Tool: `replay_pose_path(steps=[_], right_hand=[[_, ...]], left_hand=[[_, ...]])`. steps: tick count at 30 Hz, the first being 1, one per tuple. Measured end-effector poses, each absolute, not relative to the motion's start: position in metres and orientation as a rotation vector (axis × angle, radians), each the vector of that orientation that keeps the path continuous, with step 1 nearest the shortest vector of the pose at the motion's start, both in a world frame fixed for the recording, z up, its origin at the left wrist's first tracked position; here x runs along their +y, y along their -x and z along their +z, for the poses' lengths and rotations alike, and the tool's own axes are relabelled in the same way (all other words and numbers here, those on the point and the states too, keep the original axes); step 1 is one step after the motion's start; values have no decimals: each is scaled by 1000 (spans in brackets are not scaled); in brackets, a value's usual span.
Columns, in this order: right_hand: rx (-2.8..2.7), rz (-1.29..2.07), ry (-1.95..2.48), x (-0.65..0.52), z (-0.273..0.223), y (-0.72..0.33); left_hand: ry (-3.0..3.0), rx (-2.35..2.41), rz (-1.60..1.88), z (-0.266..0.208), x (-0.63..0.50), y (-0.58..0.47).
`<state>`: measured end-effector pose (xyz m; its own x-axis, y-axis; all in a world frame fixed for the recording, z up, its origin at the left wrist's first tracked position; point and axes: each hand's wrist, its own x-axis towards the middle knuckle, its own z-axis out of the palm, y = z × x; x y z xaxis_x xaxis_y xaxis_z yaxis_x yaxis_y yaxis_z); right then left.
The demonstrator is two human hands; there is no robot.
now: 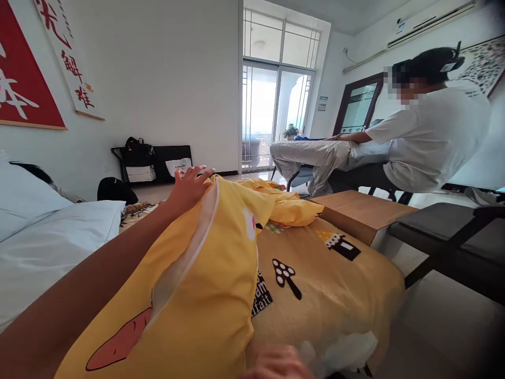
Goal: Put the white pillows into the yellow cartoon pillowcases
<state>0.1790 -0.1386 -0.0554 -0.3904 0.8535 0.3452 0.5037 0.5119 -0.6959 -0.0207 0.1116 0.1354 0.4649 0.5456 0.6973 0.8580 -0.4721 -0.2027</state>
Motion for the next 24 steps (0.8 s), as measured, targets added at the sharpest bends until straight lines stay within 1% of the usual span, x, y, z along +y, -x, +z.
replay_pose_path(steps=[2, 4, 7, 10, 13, 15, 16, 21, 24], right_hand=[[-1868, 674, 1284, -121, -58, -196], [-1621, 775, 1458, -101, -69, -214], [-1368, 1157, 1548, -79, -96, -224], [-1257, 1589, 1383, -79, -114, -197], [-1189, 1792, 1052, -89, -117, -151], [-1147, 1784, 916, -92, -118, -125], [-1136, 1732, 924, -93, -120, -115], [-1249, 1218, 1319, -89, -118, -91], [-1428, 996, 1389, -89, -94, -77]], left_hand=[[2354, -1266, -690, 98, 94, 34], [2553, -1438, -510, 58, 72, 55], [2703, -1767, -205, 9, 46, 85], [2607, -1978, -104, -9, 39, 97], [2553, -2029, -46, -7, 48, 91], [2574, -1990, 16, -7, 57, 83], [2576, -1969, 29, -9, 61, 79], [2545, -1884, -84, -15, 68, 72], [2535, -1784, -191, 9, 68, 76]])
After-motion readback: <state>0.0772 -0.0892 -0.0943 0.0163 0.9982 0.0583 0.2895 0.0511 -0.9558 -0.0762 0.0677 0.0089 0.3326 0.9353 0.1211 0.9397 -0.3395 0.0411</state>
